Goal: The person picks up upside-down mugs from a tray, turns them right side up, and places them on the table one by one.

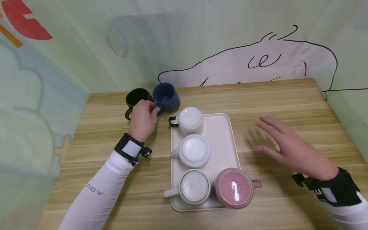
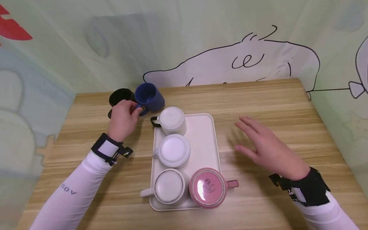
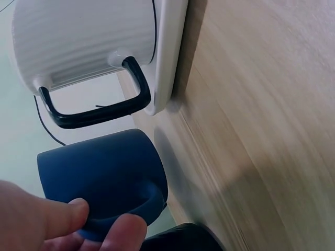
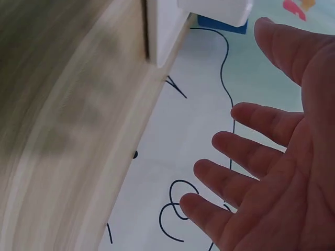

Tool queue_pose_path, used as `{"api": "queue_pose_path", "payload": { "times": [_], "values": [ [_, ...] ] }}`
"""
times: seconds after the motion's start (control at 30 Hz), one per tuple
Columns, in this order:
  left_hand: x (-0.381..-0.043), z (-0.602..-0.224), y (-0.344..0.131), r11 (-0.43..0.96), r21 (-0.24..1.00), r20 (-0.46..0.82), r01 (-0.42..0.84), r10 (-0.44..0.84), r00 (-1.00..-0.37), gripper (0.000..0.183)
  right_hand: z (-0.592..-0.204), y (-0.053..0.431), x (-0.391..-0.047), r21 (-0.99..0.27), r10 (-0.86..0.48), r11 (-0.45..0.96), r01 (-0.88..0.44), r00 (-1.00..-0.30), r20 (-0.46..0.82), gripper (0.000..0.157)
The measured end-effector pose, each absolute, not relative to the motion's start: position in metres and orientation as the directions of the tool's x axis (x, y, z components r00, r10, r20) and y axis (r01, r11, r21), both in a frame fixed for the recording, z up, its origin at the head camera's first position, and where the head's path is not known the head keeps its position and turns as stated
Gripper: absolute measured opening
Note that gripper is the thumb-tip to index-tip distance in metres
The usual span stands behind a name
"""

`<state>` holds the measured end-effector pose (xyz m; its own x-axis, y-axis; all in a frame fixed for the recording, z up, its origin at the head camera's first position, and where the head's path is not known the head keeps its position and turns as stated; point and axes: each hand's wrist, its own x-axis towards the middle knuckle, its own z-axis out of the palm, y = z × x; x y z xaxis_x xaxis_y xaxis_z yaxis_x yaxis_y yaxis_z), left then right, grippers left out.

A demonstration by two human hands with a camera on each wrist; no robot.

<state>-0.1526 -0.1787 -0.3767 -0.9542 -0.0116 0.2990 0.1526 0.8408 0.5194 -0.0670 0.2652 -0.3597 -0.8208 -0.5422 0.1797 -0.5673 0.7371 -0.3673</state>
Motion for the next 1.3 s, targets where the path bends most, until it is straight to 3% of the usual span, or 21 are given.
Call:
{"api": "queue_pose_path", "payload": {
  "times": [0.57,1.3],
  "values": [
    [-0.155,-0.375,-0.178,0.862,0.496,0.257,0.106,-0.03,-0.966,0.022,-0.381,0.275,-0.072,-0.205,-0.57,0.759,-0.618,-0.783,0.25,0.073],
    [-0.161,-0.378,-0.178,0.874,0.483,0.208,0.052,-0.056,-0.976,0.023,-0.383,0.274,-0.071,-0.206,-0.582,0.746,-0.634,-0.77,0.262,0.073]
  ]
}}
